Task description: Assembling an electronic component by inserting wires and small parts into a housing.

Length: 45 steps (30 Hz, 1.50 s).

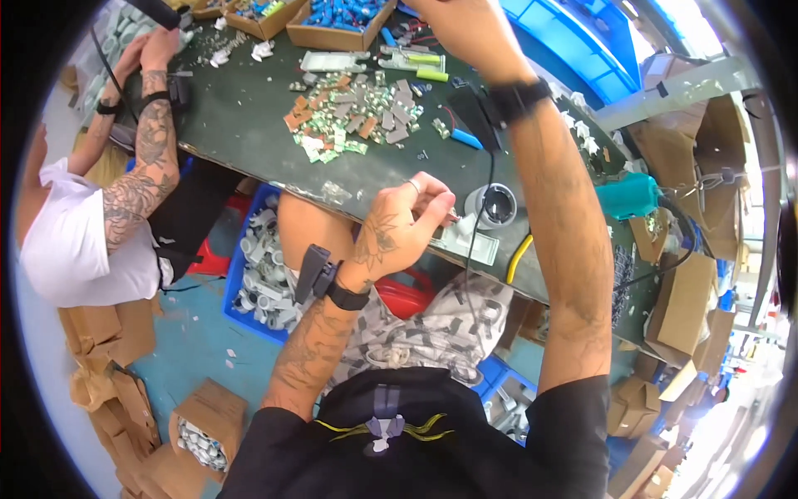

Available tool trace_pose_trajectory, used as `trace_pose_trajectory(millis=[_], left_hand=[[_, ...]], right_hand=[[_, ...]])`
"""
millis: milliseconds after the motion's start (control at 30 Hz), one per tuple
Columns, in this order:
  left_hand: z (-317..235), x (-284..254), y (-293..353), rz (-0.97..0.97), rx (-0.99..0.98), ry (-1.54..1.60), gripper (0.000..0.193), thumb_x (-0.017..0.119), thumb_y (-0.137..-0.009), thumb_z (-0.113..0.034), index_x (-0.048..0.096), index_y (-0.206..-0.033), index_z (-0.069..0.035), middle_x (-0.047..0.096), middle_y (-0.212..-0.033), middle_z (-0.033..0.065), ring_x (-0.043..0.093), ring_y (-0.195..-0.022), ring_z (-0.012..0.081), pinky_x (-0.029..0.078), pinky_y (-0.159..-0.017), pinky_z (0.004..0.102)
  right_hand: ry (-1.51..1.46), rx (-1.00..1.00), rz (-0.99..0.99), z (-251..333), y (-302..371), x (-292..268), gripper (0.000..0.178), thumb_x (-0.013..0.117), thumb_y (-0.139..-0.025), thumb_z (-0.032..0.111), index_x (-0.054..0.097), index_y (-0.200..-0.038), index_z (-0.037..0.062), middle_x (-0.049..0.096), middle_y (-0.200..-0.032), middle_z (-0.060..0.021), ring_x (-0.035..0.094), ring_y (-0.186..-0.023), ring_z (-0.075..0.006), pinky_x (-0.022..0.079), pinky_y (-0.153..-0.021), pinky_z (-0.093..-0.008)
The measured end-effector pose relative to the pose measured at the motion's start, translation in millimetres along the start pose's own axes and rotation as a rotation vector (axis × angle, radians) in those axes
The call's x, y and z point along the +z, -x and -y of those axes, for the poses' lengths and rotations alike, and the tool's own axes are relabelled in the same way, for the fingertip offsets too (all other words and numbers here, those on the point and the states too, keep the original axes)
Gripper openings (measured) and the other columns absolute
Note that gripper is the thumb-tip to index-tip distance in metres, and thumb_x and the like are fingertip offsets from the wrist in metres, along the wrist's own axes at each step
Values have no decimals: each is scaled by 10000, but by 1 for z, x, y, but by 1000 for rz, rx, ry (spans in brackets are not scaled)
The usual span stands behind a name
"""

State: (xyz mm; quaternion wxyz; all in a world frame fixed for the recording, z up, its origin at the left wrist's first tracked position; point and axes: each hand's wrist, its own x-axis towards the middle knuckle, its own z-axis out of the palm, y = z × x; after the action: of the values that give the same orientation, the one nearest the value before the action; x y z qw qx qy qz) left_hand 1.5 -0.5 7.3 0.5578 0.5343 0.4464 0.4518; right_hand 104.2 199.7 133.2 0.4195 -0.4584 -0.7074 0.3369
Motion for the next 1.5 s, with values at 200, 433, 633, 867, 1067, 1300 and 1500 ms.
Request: trace_pose_trajectory(millis=[200,433,633,867,1067,1300,1500], left_hand=[[5,2,-7,4,58,-26,216,685,-1108,-199,708,-1130,15,824,-941,125,818,-872,191,621,-825,349],[10,6,-6,-39,69,14,158,708,-1100,-143,721,-1136,10,792,-920,41,757,-845,97,603,-779,279],[9,1,-2,-1,2,77,121,675,-1123,-100,711,-1188,-5,725,-1063,30,656,-861,75,536,-765,241],[12,-4,3,25,4,155,136,715,-1097,-98,698,-1193,-3,748,-1053,36,717,-914,104,593,-855,281],[15,-2,5,58,124,-12,107,681,-1112,-53,674,-1199,8,745,-1084,65,724,-927,124,605,-869,291],[13,4,-9,-215,103,162,117,707,-1102,-65,664,-1186,4,745,-1048,76,731,-893,131,627,-802,300],[-13,3,-35,-151,101,-645,415,800,-999,-81,747,-1410,-73,746,-1040,61,673,-821,101,548,-748,279]], right_hand=[[382,-317,-81,15,151,-36,151,795,-947,102,770,-1085,46,753,-1014,-96,682,-936,-316,538,-842,-418],[524,-86,-98,-21,292,-35,194,869,-882,56,715,-1002,59,675,-957,-94,635,-888,-319,507,-778,-434],[530,-120,-149,-40,311,-20,245,875,-862,62,732,-1061,54,692,-1031,-93,636,-954,-320,527,-819,-440],[563,-145,-303,-34,271,-2,189,843,-894,96,747,-1054,64,671,-1191,-84,619,-1041,-306,526,-872,-434],[574,-196,-289,-44,271,-1,153,830,-902,104,721,-1001,65,653,-1220,-80,610,-1060,-308,522,-897,-437],[519,-166,-291,-52,280,-3,154,835,-906,72,719,-1006,61,641,-1174,-82,615,-1068,-318,535,-892,-442],[413,-97,-346,-50,284,-12,252,851,-888,27,755,-1119,57,649,-1194,-116,622,-1066,-325,548,-875,-439]])
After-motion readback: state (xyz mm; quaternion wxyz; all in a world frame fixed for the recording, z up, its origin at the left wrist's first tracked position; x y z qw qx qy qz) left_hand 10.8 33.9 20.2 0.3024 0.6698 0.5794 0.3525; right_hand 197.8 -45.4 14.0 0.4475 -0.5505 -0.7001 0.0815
